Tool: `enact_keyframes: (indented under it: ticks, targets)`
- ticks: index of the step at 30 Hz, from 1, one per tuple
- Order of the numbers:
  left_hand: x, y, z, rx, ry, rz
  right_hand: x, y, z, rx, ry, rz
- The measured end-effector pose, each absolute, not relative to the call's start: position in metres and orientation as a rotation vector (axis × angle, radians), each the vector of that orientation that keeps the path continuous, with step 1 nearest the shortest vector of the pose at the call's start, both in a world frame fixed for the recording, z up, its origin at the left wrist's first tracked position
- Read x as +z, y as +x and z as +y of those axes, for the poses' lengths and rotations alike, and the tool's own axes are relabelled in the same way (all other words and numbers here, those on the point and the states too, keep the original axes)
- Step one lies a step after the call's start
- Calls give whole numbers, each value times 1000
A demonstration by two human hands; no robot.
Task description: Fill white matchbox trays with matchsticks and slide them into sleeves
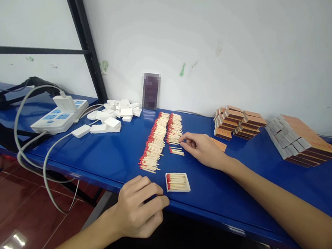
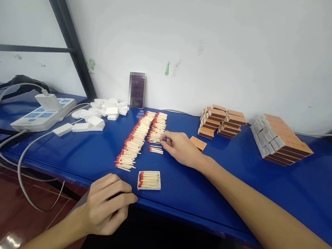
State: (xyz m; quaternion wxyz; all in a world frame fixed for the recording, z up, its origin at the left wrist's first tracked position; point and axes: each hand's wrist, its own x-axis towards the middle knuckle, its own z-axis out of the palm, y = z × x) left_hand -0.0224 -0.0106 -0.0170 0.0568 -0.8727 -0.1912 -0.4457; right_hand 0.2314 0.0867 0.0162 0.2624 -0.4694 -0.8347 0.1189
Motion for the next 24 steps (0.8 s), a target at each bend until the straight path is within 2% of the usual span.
enact_keyframes:
  ticks: [6,24]
  targets:
    - [-17,-22,-10,-1365,-2629,-580,14,226,90,237,-1191,-2347]
    - [-15,-22,-11,-1347,-2641,-583,20,226,89,343,-1280,-2390]
